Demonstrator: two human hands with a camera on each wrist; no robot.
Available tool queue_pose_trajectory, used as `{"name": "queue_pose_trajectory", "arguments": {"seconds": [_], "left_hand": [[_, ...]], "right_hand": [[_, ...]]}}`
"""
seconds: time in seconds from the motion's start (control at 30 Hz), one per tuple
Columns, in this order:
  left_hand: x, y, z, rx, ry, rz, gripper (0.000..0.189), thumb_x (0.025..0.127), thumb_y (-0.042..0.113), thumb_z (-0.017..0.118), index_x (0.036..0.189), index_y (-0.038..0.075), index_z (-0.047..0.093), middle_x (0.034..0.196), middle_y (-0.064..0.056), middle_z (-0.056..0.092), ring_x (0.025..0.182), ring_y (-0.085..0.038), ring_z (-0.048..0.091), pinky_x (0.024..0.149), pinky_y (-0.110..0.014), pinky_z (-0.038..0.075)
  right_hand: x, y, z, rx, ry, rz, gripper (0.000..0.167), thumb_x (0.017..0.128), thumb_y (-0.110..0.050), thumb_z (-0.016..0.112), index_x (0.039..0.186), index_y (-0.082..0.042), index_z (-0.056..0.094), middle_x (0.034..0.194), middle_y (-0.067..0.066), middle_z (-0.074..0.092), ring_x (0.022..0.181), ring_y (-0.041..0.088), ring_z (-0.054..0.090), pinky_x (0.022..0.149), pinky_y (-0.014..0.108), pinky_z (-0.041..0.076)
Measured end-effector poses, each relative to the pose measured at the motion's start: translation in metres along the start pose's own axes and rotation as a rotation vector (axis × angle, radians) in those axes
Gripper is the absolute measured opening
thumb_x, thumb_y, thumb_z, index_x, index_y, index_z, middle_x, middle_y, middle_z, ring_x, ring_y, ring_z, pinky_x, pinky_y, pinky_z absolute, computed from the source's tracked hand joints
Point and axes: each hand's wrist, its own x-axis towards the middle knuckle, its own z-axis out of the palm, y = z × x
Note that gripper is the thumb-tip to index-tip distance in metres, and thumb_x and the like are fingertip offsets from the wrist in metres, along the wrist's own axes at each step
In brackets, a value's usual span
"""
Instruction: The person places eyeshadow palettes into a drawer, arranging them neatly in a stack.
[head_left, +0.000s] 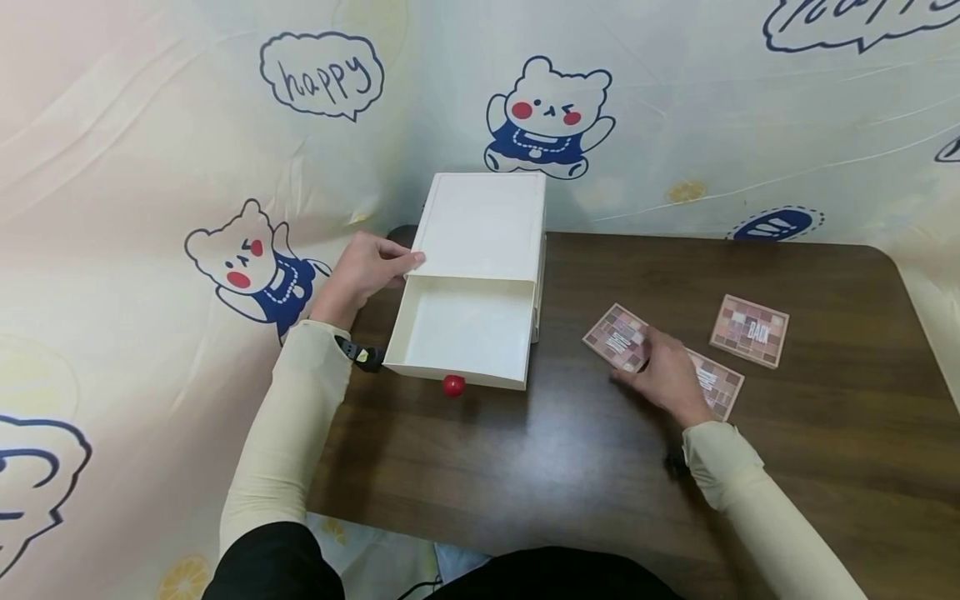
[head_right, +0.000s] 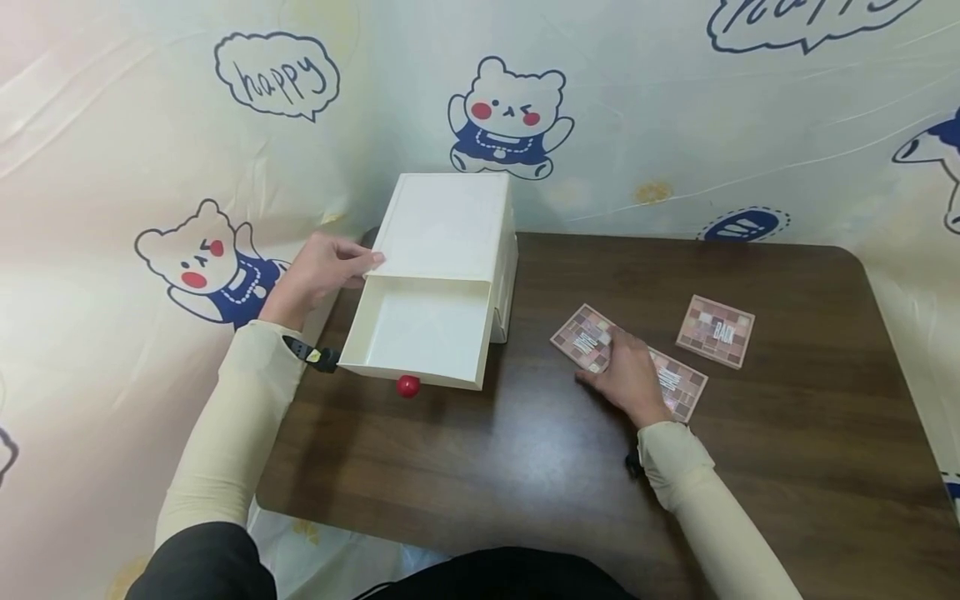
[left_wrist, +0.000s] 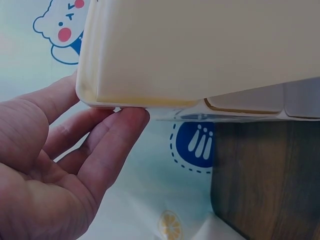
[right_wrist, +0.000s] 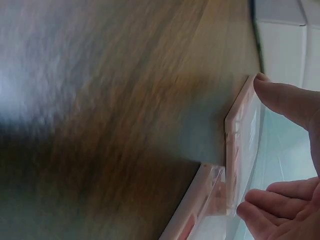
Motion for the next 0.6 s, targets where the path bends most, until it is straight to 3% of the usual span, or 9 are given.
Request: {"name": "queue_pose_trajectory", "arguments": {"seconds": [0.33, 0.6], "left_hand": [[-0.001, 0.001, 0.000, -0.011, 0.004, -0.017, 0.043, 0.089, 0.035, 0.079, 0.114, 0.001, 0.075, 0.112, -0.015, 0.067, 0.094, -0.031, 0.071, 0.092, -0.047, 0.055], [-0.002, 0.002, 0.000, -0.005, 0.003, -0.031, 0.044, 0.088, 0.037, 0.079, 0.115, 0.002, 0.075, 0.113, -0.014, 0.067, 0.096, -0.031, 0.070, 0.093, -0.048, 0.054]], "right_hand": [[0.007, 0.013, 0.004, -0.059, -0.043, 0.028, 0.074, 0.066, -0.045, 0.094, 0.104, 0.001, 0.050, 0.089, 0.014, 0.049, 0.085, 0.034, 0.049, 0.069, 0.048, 0.043], [0.010, 0.020, 0.003, -0.091, -0.057, 0.031, 0.092, 0.066, -0.049, 0.092, 0.120, 0.014, 0.050, 0.099, 0.026, 0.057, 0.093, 0.043, 0.056, 0.078, 0.058, 0.047]]}}
